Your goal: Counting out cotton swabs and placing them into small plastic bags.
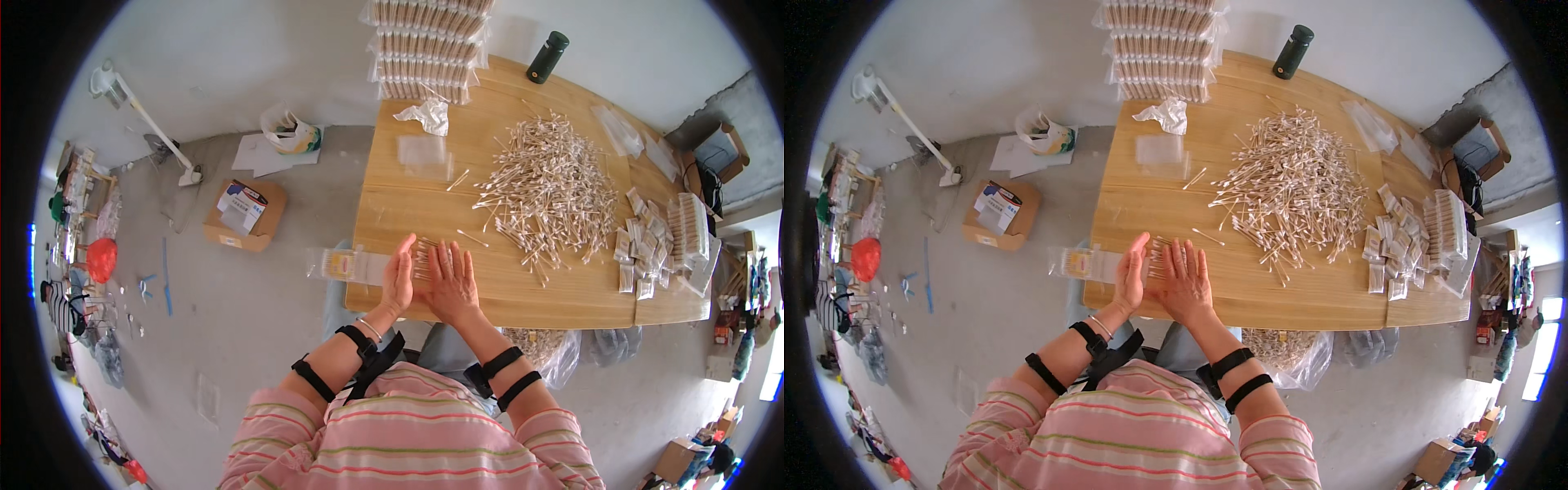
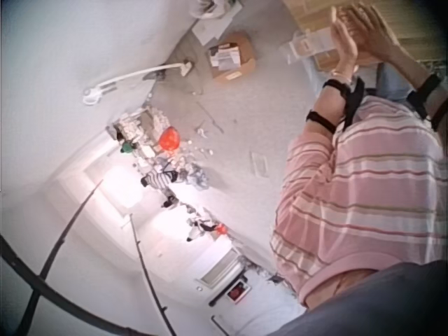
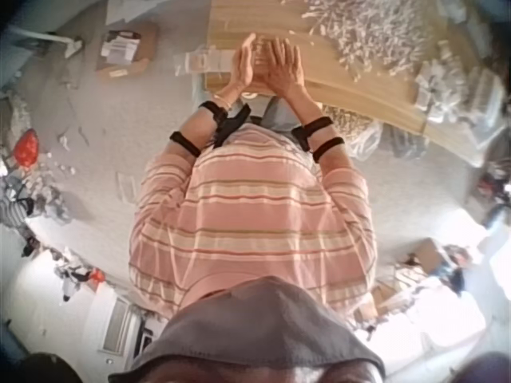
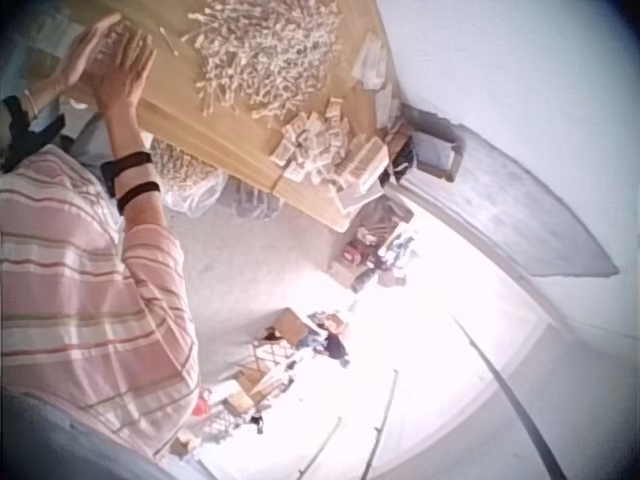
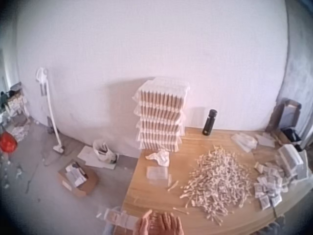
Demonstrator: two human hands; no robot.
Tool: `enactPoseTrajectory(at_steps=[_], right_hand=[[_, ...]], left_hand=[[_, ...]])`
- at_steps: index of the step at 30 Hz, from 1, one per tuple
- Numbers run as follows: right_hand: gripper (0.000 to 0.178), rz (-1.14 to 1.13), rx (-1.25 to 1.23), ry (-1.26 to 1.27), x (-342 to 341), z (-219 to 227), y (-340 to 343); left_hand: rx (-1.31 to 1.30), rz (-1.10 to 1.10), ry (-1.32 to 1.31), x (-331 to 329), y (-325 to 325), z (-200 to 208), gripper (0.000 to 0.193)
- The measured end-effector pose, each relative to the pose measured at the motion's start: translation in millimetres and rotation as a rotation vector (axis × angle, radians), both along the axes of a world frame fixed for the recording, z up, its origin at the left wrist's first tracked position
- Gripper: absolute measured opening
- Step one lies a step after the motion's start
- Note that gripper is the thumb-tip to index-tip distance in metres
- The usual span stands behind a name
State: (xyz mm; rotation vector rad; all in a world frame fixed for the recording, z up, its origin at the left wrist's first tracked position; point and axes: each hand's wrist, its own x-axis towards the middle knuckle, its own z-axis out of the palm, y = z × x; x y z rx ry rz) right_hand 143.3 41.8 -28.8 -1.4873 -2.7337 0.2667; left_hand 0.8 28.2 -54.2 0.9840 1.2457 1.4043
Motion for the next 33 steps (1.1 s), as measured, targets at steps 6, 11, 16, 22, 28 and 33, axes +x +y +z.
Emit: enactPoseTrajectory(at_steps=[6,11,16,22,28,33], right_hand=[[0.086,0.015,-0.054,0.023,6,-5,-26],[0.084,0.015,-0.036,0.038,7,-7,-28],[0.082,-0.030,0.039,0.081,6,-1,-1],[0.079,-0.033,0.035,0.104,5,-5,6],[0.075,0.036,0.107,0.227,11,2,1],[0.060,-0.066,0.098,0.361,13,-10,0]], left_hand=[[0.015,0.096,-0.072,4,-1,-1,0.061],[0.028,0.110,-0.023,4,-1,0,0.061],[0.011,0.111,0.021,-2,0,-1,0.061],[0.011,0.096,-0.016,-8,-1,4,0.066],[0.026,0.085,0.004,-13,-5,-4,0.063],[0.031,0.067,0.021,-17,-9,-6,0.058]])
